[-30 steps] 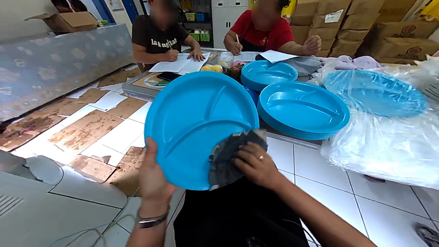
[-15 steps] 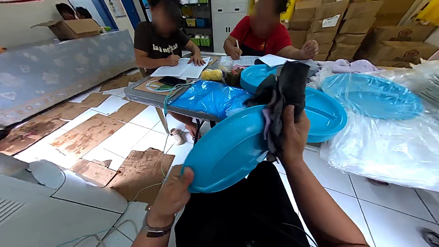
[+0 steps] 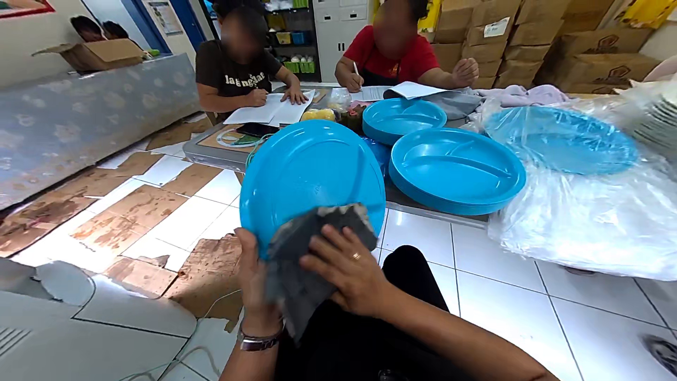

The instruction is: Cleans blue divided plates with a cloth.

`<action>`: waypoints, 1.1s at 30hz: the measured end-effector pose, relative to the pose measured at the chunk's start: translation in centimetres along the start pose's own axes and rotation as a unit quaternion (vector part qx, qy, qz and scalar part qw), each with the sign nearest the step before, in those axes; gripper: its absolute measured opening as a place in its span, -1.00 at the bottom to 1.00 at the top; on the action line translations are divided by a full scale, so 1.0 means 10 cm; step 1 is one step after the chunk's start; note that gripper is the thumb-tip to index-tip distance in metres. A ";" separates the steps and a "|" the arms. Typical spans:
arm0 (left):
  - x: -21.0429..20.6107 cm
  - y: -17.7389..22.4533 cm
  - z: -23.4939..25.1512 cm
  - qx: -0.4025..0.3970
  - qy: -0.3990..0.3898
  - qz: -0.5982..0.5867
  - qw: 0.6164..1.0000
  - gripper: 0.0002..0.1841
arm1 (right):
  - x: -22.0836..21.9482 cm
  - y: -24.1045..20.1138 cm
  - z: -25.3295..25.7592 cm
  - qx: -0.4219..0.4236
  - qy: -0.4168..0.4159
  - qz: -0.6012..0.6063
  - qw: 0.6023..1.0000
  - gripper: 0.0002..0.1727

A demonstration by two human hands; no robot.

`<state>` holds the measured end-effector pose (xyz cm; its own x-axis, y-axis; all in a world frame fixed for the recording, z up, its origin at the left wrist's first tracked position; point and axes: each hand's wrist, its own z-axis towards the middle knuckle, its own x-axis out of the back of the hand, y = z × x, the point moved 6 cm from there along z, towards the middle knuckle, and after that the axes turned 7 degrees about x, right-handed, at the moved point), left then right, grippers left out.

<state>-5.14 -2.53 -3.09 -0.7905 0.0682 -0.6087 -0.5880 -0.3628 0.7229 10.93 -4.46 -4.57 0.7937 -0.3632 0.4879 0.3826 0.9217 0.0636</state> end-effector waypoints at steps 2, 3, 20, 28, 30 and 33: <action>-0.21 0.08 -0.08 0.016 -0.029 -0.095 0.995 -0.50 | 0.12 0.33 -0.10 -0.060 0.022 0.006 0.998 -0.47; -0.22 0.07 -0.08 0.019 -0.048 -0.109 0.993 -0.50 | 0.19 0.50 -0.11 -0.084 0.036 0.007 0.996 -0.46; -0.24 0.01 -0.15 0.061 -0.053 -0.098 0.992 -0.54 | 0.82 1.27 0.24 -0.047 0.059 -0.077 0.994 -0.69; -0.34 -0.06 -0.08 0.033 -0.021 -0.117 0.992 -0.52 | 0.35 0.84 -0.03 -0.149 0.102 0.026 0.983 -0.50; -0.34 -0.09 -0.07 0.031 -0.023 -0.110 0.993 -0.51 | 0.11 0.43 -0.08 -0.138 0.077 0.056 0.986 -0.44; -0.25 -0.13 -0.12 0.025 -0.051 -0.107 0.993 -0.39 | -0.06 -0.18 0.03 -0.010 0.045 -0.006 0.999 -0.48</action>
<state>-2.20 -3.31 -2.94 -0.6584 0.2342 -0.7153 -0.7501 -0.2825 0.5979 9.66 -5.83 -4.68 0.8281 -0.3858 0.4068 0.4013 0.9146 0.0505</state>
